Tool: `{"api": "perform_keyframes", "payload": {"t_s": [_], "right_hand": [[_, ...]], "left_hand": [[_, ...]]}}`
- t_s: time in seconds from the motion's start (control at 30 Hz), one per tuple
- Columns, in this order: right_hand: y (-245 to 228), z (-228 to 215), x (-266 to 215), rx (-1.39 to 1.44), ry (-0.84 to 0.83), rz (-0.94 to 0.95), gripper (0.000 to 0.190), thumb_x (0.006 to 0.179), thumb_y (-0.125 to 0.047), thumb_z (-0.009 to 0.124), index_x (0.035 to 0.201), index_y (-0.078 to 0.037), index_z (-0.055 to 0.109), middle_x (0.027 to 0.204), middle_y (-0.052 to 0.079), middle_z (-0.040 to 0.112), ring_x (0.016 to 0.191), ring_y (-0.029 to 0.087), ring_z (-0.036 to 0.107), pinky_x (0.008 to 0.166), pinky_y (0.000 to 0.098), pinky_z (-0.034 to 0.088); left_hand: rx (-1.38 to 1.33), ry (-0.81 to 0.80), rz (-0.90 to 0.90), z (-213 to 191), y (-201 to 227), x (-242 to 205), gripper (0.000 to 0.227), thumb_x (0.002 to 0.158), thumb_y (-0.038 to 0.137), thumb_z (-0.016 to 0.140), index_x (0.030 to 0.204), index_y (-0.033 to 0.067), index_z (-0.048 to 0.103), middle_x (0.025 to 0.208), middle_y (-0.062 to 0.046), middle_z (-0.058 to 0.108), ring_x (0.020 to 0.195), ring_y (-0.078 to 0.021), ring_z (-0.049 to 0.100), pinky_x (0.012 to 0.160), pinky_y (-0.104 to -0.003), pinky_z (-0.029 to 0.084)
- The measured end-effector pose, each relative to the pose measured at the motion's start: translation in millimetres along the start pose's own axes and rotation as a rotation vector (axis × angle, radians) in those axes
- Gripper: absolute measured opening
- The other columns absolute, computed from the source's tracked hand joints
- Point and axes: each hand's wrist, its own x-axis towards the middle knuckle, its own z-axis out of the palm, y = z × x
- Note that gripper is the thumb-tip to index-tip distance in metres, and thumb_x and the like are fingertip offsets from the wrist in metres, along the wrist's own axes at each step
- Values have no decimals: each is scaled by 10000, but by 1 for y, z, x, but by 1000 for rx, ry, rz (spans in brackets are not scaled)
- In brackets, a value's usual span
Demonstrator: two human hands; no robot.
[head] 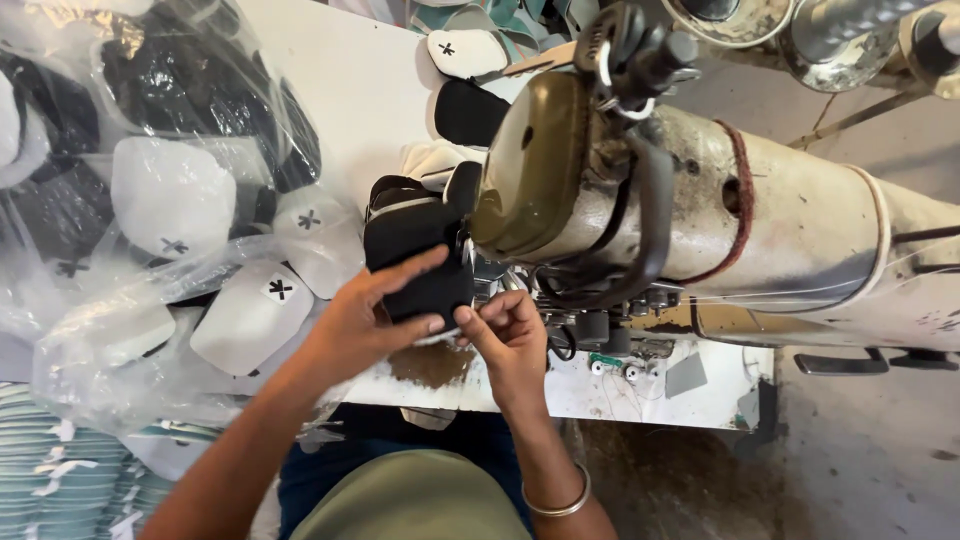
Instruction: The person uses a sewing machine to stitch black fabric onto white mask-shaped pieces. They repeatedly pick up a mask piece, guide it under the needle to sew the edges, and then place the finished item on a pile to the left.
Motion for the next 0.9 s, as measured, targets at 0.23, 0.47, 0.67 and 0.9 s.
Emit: {"api": "perform_keyframes", "payload": {"t_s": [0.23, 0.47, 0.67, 0.9], "right_hand": [[-9, 15, 8, 28, -1, -8, 263, 925, 27, 749, 935, -72, 505, 819, 29, 642, 712, 109, 651, 642, 267, 550], [-18, 29, 16, 49, 96, -2, 329, 910, 29, 745, 836, -100, 452, 790, 53, 675, 696, 131, 687, 638, 282, 568], [-20, 33, 18, 1, 165, -60, 381, 937, -7, 768, 810, -105, 422, 736, 42, 639, 641, 133, 667, 584, 278, 552], [-12, 34, 14, -7, 92, -110, 322, 944, -33, 739, 861, -90, 434, 772, 49, 654, 679, 120, 660, 622, 275, 558]], "left_hand": [[184, -155, -84, -24, 27, 28, 734, 813, 102, 813, 1492, 94, 533, 1308, -32, 703, 1136, -78, 611, 1008, -279, 497], [129, -267, -128, -32, 31, 53, 796, 792, 61, 809, 1527, 100, 506, 1259, 3, 690, 1102, -59, 574, 996, -260, 477], [94, -191, -104, -28, 28, 53, 790, 805, 49, 814, 1527, 89, 493, 1271, 8, 675, 1101, -53, 581, 972, -237, 488], [114, 213, 38, 21, -18, 1, 746, 870, 50, 780, 1544, 76, 461, 1228, -9, 660, 992, -43, 592, 815, -206, 524]]}}
